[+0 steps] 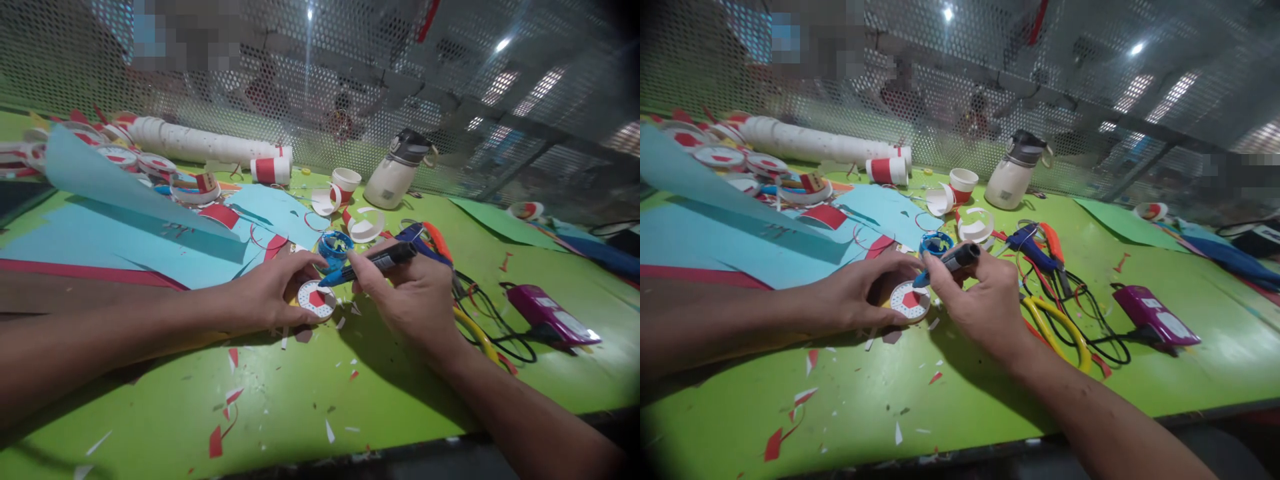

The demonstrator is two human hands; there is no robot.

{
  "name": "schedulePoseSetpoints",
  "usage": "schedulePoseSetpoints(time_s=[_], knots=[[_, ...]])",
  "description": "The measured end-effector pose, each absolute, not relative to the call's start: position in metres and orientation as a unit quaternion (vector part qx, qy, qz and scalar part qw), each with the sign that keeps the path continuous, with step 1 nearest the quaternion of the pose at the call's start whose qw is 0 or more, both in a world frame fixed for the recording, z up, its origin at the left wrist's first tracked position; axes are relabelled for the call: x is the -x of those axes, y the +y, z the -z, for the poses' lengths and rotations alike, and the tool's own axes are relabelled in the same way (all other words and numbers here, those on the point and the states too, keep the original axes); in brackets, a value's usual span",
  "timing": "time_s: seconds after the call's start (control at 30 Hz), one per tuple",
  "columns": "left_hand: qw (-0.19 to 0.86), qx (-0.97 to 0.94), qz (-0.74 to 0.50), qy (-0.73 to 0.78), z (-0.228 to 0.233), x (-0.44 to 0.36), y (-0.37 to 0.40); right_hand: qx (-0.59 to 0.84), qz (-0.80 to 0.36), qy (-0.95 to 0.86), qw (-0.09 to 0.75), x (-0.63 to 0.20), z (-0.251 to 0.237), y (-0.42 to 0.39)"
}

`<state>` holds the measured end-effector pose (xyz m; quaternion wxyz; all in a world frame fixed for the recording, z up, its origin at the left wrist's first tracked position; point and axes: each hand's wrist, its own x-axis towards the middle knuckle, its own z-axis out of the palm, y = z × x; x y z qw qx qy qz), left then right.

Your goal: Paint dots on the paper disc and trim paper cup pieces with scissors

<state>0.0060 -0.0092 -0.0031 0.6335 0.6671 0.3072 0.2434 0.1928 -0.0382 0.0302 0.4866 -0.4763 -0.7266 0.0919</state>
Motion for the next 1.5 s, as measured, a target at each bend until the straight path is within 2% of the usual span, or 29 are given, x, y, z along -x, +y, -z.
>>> schedulePoseSetpoints(time_s=[0.1,0.3,0.37,0.5,0.6,0.77,0.87,1.03,1.2,1.37,1.5], knots=[[0.615,-0.677,-0.255,0.314,0.006,-0.005,-0.008,0.476,-0.094,-0.710,0.511,-0.193,-0.035,-0.040],[0.619,-0.682,-0.230,0.314,0.009,-0.003,-0.005,0.444,-0.125,-0.583,0.669,-0.209,-0.049,-0.027],[0.614,-0.685,-0.231,0.316,0.008,-0.003,-0.006,0.438,-0.135,-0.568,0.684,-0.216,-0.051,-0.019],[0.607,-0.688,-0.235,0.320,0.008,-0.004,-0.008,0.491,-0.138,-0.603,0.613,-0.220,-0.051,-0.006],[0.610,-0.679,-0.247,0.325,0.008,-0.004,-0.009,0.517,-0.187,-0.629,0.550,-0.216,-0.046,0.001],[0.535,-0.718,-0.269,0.356,0.006,-0.003,-0.008,0.533,-0.260,-0.643,0.485,-0.208,-0.034,0.013],[0.571,-0.705,-0.248,0.341,0.005,-0.004,-0.008,0.539,-0.282,-0.652,0.453,-0.205,-0.028,0.017],[0.581,-0.695,-0.258,0.336,0.006,-0.004,-0.010,0.543,-0.296,-0.651,0.440,-0.204,-0.023,0.017],[0.577,-0.698,-0.289,0.310,0.010,-0.003,-0.011,0.547,-0.282,-0.637,0.465,-0.208,-0.027,0.016],[0.602,-0.685,-0.266,0.313,0.013,-0.004,-0.009,0.543,-0.290,-0.647,0.450,-0.207,-0.026,0.016],[0.572,-0.701,-0.275,0.325,0.011,-0.004,-0.008,0.545,-0.290,-0.643,0.454,-0.206,-0.027,0.015]])
